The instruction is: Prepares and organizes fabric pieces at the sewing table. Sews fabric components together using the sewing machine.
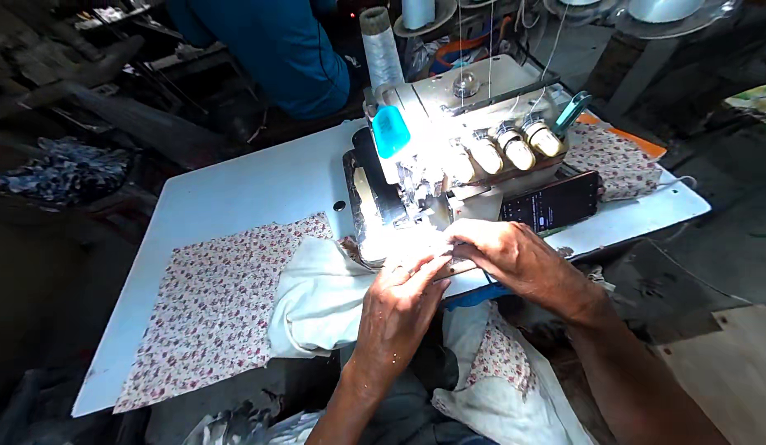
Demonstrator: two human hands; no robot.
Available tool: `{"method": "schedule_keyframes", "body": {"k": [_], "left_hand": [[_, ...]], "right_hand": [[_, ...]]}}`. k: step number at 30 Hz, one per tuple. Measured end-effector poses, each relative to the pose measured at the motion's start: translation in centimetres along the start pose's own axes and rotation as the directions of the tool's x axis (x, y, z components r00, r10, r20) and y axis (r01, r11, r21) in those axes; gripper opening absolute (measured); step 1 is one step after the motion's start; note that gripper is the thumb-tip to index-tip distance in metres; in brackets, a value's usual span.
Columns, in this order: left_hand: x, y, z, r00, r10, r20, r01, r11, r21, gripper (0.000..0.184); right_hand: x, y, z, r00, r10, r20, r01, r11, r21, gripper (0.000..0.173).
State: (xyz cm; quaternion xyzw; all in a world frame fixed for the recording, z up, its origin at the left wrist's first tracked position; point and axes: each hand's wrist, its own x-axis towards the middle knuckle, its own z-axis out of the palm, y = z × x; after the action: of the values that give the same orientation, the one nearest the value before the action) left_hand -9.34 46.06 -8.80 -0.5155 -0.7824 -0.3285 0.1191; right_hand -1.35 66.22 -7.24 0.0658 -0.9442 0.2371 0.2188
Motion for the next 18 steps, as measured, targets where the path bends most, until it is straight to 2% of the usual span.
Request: {"method": "schedule_keyframes", "body": {"k": [4, 8, 10, 13, 15, 18], "left_hand": [[1.7, -0.1, -0.1, 1.0, -0.002, 0.022, 0.002, 1.0, -0.001, 0.03], [2.4, 0.5, -0.4, 0.995, -0.043, -0.092, 0.037, 0.997, -0.068, 0.023], [1.7, 0.8, -0.7, 0.98, -0.093, -0.176, 0.069, 0.988, -0.139, 0.018], [-0.2, 0.9, -2.2, 0.941, -0.145, -0.306, 0.09, 0.978, -0.187, 0.015], [-1.3, 0.6, -3.8, 0.927, -0.124, -0.355, 0.075, 0.986, -0.149, 0.022], [-2.1, -0.4, -5.6, 0.912, -0.079, -0.402, 0.069, 0.997, -0.041, 0.027]], "right_hand": [[0.9, 0.0, 0.2, 0.991, 0.014, -0.134, -0.029, 0.994, -0.106, 0.013], [1.2, -0.5, 0.9, 0.962, -0.003, -0.272, -0.025, 0.995, -0.098, 0.016], [0.8, -1.2, 1.5, 0.957, 0.03, -0.29, -0.031, 1.0, 0.001, 0.014], [-0.6, -2.7, 4.0, 0.975, 0.096, -0.199, -0.031, 0.951, 0.307, 0.016], [-1.6, -3.7, 5.6, 0.987, 0.098, -0.127, -0.033, 0.9, 0.435, 0.02], [-1.8, -4.5, 6.2, 0.98, 0.112, -0.162, 0.001, 0.819, 0.573, 0.025]]}}
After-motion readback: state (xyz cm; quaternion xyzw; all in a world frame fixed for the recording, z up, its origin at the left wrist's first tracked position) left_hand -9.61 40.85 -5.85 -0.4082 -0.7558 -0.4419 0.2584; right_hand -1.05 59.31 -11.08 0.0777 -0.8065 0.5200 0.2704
